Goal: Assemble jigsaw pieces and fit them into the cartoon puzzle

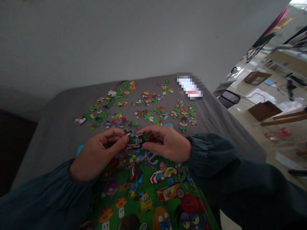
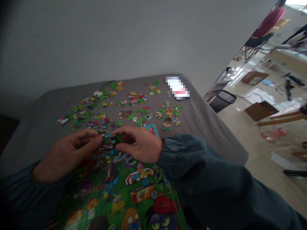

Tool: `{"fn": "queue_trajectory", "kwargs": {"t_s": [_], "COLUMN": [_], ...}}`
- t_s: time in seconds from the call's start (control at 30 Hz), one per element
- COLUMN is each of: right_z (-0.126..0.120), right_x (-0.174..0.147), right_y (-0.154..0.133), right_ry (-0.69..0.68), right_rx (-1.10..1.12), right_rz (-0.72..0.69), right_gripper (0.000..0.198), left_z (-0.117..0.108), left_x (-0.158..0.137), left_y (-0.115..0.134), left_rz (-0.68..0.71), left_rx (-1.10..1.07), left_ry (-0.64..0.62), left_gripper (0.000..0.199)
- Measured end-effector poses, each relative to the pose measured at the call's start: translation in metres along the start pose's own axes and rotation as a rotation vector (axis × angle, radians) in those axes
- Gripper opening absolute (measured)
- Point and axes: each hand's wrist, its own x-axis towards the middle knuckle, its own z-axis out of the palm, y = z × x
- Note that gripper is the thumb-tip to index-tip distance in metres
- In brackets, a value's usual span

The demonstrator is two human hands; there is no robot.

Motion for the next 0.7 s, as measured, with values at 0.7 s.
{"fn": "queue_trajectory", "kwargs": {"t_s": [0.7], "right_z": [0.001], "right_x": [0.001], "right_y": [0.002], "right_ry": [0.024], "right_rx": [0.027], "right_rz": [0.004], "right_gripper": [0.039], "left_z": [0.011], "left_x": [-0.003], "left_y": [-0.015], "left_rz": [-0.237], "left_rx": [-0.414], "left_ry": [0.042], "left_gripper": [0.036]}}
